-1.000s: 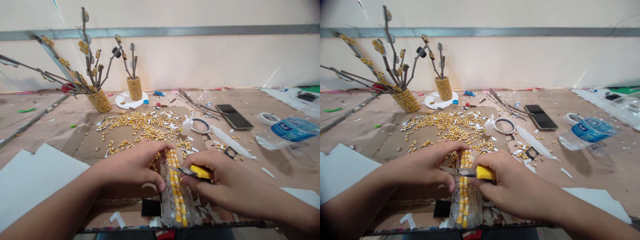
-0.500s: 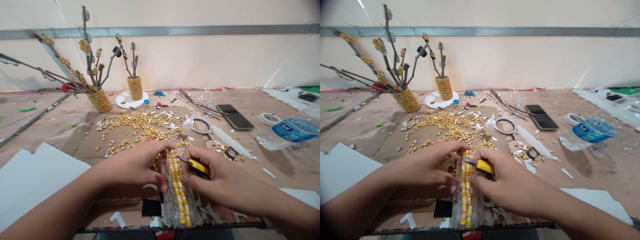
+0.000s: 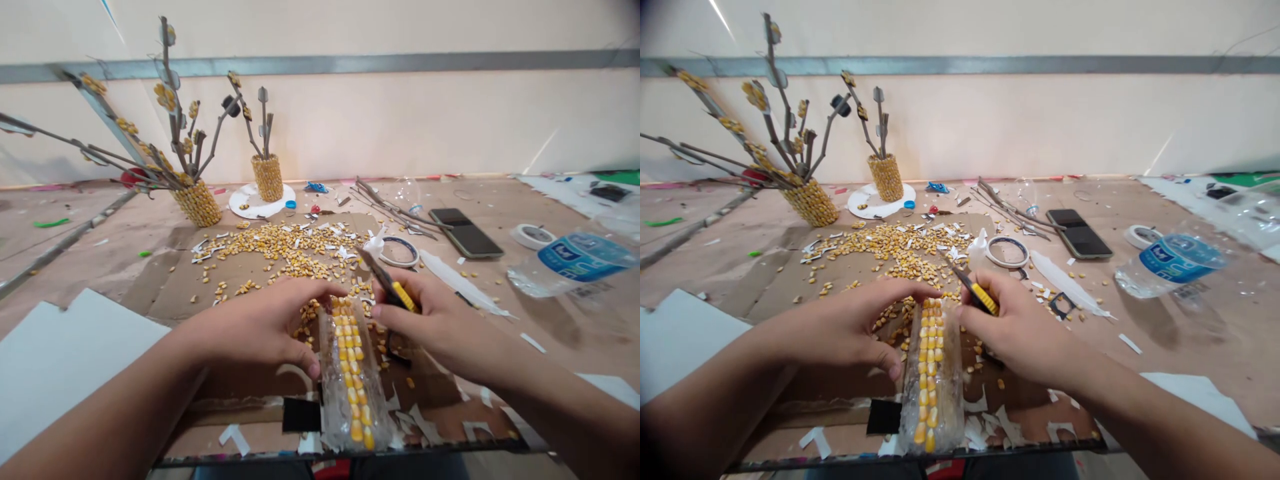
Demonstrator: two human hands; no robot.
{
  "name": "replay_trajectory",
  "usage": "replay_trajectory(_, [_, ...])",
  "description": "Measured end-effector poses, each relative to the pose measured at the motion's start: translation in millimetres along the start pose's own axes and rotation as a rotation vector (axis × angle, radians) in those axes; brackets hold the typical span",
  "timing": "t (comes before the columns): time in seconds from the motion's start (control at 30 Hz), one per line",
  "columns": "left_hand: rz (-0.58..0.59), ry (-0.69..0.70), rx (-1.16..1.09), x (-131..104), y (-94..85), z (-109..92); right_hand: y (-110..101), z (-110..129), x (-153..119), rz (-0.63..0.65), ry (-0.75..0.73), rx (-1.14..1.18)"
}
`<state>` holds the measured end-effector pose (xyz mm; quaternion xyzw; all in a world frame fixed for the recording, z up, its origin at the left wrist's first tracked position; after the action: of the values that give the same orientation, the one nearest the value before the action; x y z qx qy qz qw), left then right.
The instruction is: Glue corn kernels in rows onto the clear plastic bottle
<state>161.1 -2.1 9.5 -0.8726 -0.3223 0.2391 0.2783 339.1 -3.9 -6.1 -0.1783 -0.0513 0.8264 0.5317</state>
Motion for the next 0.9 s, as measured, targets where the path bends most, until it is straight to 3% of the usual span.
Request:
replay_trajectory(0.17, [-0.013,0.007,0.002,-2,-9.6,5,-13,-6,13,-0.081,-0.020,-0.034])
replay_trajectory(0.37, [-0.038,-0.033,0.033,-2,-15.9,6,-13,-13,20,0.000,-0.031,-0.110])
replay_trajectory(0.5, [-0.073,-0.099,0.192,-1,-27.2,16,-13,-4,16,0.099,-0.060,-0.185])
replay_trajectory(0.73, [-0.179,-0.335,0.514,-11,-64.7,55,-23,-1,19,-0.025,-0.092,-0.301])
replay_trajectory(0.9, [-0.205,-0.336,0.564,-11,-68.4,61,-23,2,18,-0.076,-0.115,-0.331])
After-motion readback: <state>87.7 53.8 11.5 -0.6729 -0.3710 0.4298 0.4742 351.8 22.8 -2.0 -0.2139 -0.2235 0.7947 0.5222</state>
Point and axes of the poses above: each hand's wrist, its own x-axis towards the middle knuckle, its own y-axis out of the palm, z = x × y, the point moved 8 cm from there along x, towards the middle knuckle, and after that the axes turned 2 degrees about x, right-handed, at the moved point
